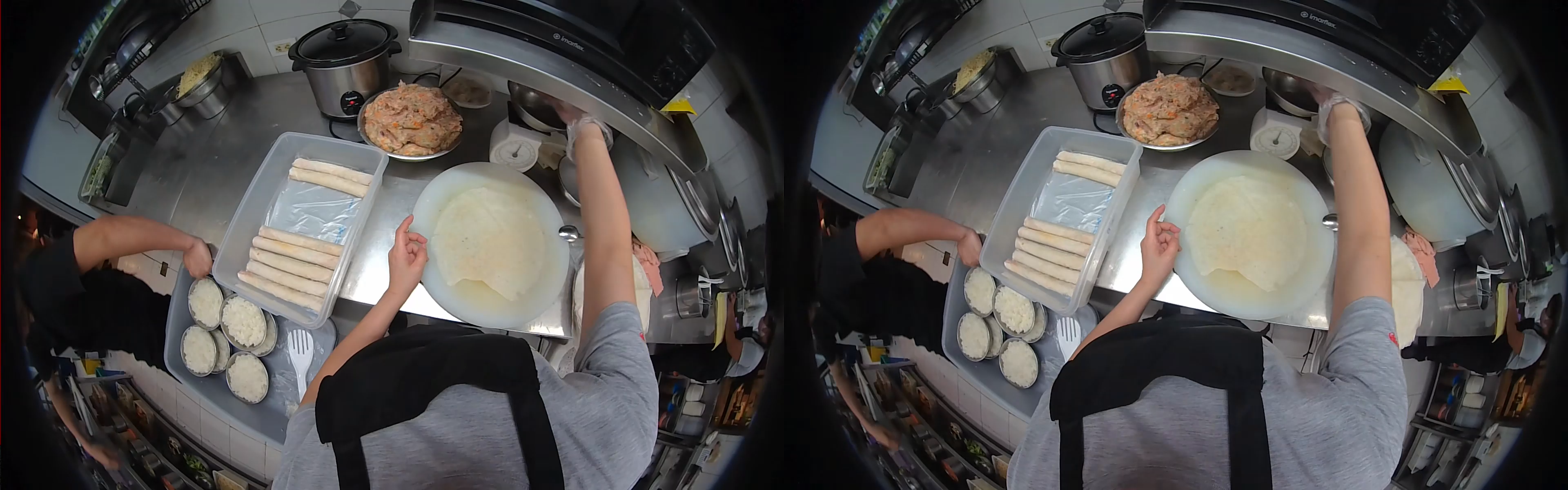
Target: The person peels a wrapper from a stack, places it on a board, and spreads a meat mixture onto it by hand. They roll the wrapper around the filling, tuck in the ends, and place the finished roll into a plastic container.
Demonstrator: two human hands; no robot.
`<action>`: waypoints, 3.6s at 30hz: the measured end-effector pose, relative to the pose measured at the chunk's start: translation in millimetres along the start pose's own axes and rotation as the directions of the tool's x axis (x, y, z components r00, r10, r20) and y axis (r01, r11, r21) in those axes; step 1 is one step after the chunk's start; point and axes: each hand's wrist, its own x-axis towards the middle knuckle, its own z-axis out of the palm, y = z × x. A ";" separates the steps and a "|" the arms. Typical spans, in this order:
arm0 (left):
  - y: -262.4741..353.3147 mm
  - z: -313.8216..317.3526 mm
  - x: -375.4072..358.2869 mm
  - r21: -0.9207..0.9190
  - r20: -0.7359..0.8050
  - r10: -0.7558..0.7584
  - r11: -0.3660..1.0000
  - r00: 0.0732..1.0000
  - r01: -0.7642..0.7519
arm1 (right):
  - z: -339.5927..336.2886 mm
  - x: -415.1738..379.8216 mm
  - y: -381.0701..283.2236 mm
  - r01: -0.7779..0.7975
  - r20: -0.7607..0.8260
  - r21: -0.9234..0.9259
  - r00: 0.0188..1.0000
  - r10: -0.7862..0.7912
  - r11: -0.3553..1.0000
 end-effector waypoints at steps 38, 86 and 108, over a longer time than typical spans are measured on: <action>1.2 4.2 -2.0 0.106 -0.071 0.014 0.994 0.997 -0.007 | -46.3 9.1 4.4 0.221 0.276 -0.955 0.909 0.311 0.200; 55.7 179.7 -25.0 -0.270 0.710 -0.003 0.922 0.705 0.277 | -258.7 -771.9 -262.6 0.685 -0.980 0.121 0.196 -0.021 0.719; 56.2 203.9 -36.6 -0.222 0.642 -0.092 0.928 0.761 0.300 | -518.9 -808.7 -333.5 0.323 -0.976 -0.052 -0.216 0.020 0.945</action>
